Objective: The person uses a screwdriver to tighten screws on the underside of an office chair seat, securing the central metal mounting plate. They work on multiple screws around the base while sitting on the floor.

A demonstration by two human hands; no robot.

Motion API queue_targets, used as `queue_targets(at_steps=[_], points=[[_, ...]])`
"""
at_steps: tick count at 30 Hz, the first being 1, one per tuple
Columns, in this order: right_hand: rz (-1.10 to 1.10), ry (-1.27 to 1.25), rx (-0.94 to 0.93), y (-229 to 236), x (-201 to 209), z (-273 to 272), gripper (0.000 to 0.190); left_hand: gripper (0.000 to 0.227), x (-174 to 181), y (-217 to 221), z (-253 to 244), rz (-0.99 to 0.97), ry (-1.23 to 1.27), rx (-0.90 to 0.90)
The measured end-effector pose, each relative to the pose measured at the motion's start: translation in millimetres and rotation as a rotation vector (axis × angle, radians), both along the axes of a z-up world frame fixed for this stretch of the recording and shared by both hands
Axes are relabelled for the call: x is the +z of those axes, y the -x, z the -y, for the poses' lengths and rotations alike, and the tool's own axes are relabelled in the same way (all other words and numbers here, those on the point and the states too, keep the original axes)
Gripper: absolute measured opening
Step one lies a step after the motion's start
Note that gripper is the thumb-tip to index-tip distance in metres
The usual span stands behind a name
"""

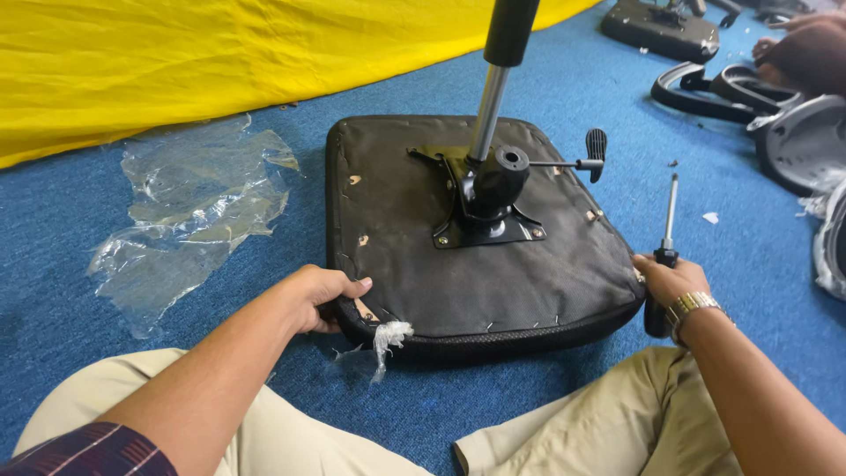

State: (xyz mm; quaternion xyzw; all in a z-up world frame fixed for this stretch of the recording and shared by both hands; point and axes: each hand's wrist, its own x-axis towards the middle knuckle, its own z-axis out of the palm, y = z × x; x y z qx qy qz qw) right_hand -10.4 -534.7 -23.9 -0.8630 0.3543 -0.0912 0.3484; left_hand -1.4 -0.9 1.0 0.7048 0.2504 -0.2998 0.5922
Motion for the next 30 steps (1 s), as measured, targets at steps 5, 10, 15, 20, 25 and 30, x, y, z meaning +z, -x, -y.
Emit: queue_targets(at_steps=[5, 10, 15, 20, 25, 30], points=[[-0.15, -0.036, 0.036, -27, -31, 19, 0.053, 0.019, 5, 5, 2, 0.032, -0.014, 0.051], [-0.247, 0.117, 0.002, -40, -29, 17, 0.059, 0.023, -2, 0, 3, 0.039, -0.018, 0.079], [-0.358, 0.179, 0.028, -38, -15, -18, 0.052, 0.027, -24, -18, -12, 0.228, 0.023, 0.244], [-0.294, 0.203, 0.088, -9, -15, -75, 0.047, 0.038, -36, -46, -43, 0.44, -0.002, 0.395], [-0.394, 0.191, 0.124, 14, -27, -106, 0.059, 0.046, -37, -58, -66, 0.514, -0.253, 0.452], [-0.267, -0.184, 0.089, 17, -23, -96, 0.049, 0.049, -33, -44, -67, 0.466, -0.243, 0.532]])
